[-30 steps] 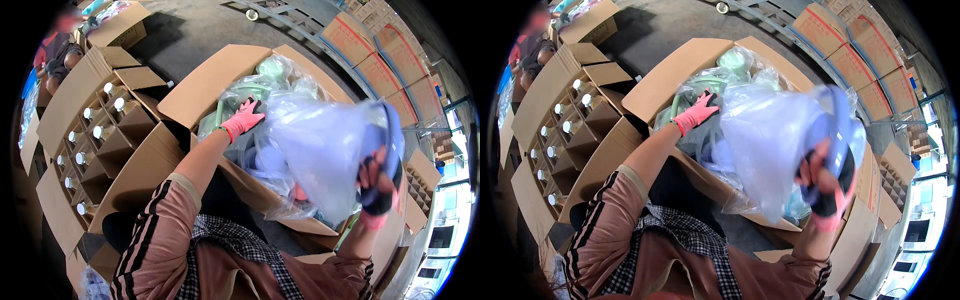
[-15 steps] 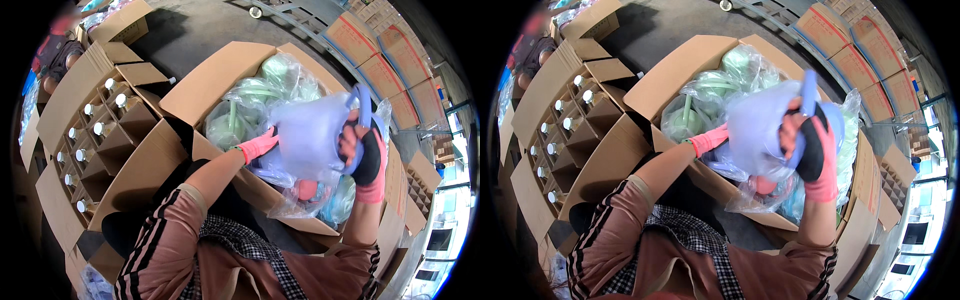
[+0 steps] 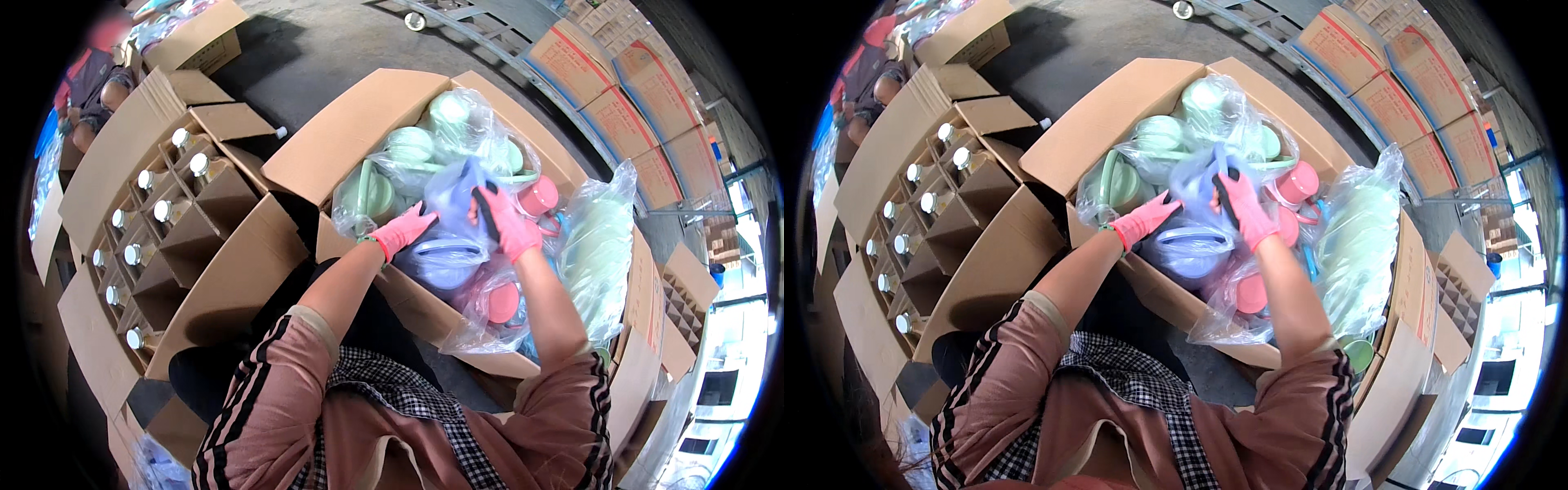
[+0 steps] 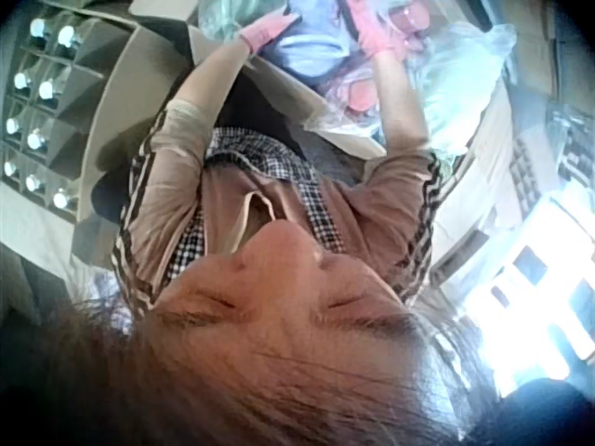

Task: The person unpacks plastic pitchers from a box, removes the lids, places a glass bottle inside each pitcher, and then reassembles them. The person then places the assembled pitchers into a plastic bag and puts them into a cardboard box.

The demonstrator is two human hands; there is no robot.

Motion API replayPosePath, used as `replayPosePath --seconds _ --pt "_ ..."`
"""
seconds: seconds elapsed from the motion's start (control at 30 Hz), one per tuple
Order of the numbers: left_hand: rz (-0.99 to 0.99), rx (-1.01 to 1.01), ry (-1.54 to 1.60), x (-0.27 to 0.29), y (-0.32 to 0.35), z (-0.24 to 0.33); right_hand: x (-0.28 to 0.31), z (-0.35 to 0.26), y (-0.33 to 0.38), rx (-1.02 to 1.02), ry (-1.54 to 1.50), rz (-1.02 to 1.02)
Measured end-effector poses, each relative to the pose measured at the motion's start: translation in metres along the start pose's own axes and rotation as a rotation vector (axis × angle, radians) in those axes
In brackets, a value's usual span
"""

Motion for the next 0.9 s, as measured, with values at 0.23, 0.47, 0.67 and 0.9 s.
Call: replayPosePath --seconds 0.23,0.47,0.67,0.9 --pt "0.050 0.108 -0.408 -0.009 0.074 0.083 0.063 0.094 0.002 -0.032 -0.196 0.427" --pt "0.193 -0.411 -0.457 0.024 0.146 0.138 0.122 0.011 0.169 0.326 0.623 0.945" --pt "0.166 -0.504 -0.441 0.029 0.212 0.146 0.247 0.039 0.397 0.346 0.572 1.844" --pt "0.163 -0.487 -0.402 0.021 0.246 0.141 0.304 0.131 0.430 -0.252 0.439 1.440"
Point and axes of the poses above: each hand's wrist, its own y-axis away from the middle knuckle, its own x-axis out of the back of the hand, z = x × y, the point moved 8 cm from there along -y, towards the middle knuckle, and after that the axes turned 9 degrees about y, right-handed, at the moved point
